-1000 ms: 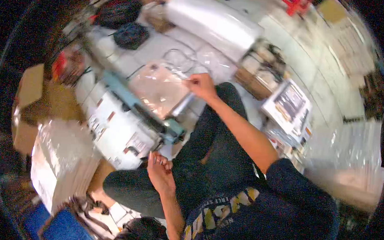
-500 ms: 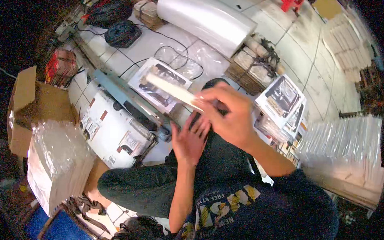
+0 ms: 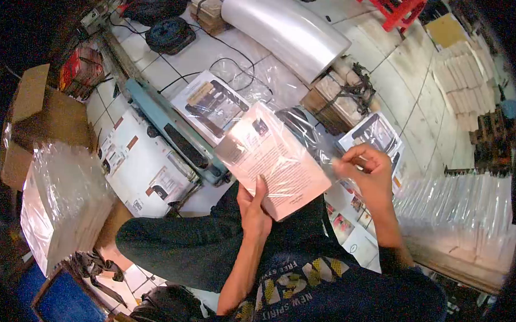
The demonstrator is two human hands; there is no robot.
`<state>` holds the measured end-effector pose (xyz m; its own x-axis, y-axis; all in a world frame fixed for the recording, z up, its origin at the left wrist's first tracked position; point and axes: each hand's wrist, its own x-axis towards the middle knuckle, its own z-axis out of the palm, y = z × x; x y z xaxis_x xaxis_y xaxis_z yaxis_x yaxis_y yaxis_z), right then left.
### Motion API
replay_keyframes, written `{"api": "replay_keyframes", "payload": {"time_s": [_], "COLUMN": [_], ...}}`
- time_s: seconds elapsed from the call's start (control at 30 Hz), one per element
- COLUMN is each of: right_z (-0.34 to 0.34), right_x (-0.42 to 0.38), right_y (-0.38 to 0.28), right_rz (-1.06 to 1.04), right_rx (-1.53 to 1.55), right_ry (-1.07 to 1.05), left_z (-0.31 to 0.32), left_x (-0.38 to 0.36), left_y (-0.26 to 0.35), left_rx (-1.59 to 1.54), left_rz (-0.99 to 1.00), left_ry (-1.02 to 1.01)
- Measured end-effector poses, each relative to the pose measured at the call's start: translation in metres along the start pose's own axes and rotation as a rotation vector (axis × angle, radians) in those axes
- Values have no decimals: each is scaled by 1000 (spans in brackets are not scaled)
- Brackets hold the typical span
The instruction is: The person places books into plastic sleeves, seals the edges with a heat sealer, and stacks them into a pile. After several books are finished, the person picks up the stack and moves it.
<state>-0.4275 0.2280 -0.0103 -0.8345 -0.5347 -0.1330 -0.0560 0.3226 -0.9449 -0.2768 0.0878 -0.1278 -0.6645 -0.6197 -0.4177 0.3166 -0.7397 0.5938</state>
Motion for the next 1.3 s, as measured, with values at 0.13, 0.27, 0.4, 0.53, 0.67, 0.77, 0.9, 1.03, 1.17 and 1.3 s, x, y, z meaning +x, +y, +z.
{"api": "replay_keyframes", "payload": {"time_s": [0.13, 0.27, 0.4, 0.53, 0.67, 0.77, 0.9, 1.03, 1.17, 1.3], "right_z": [4, 37, 58, 41, 22, 27, 50, 110, 189, 241], "right_x": [32, 65, 90, 106, 85, 55, 36, 55, 92, 146], "right_y": [4, -17, -9, 6, 25, 55, 65, 66, 60, 67], "right_rz": [-65, 223, 141, -98, 138, 762, 459, 261, 265, 46], "right_rx": [94, 430, 146, 112, 152, 243, 80, 43, 261, 189], "right_ry": [274, -29, -270, 224, 44, -600, -820, -664, -660, -706], "left_z": [-27, -36, -42, -39, -41, -42, -58, -88, -112, -136], "left_x": [-1, -15, -20, -27, -23, -20, -20, -12, 34, 82], "left_y": [3, 14, 16, 14, 18, 24, 42, 75, 130, 175], "left_rx": [32, 121, 200, 155, 85, 164, 187, 302, 328, 357], "left_rz": [-10, -37, -16, -19, -7, 53, 107, 198, 313, 319], "left_ry": [-22, -81, -116, -16, 14, 60, 95, 217, 268, 328]}}
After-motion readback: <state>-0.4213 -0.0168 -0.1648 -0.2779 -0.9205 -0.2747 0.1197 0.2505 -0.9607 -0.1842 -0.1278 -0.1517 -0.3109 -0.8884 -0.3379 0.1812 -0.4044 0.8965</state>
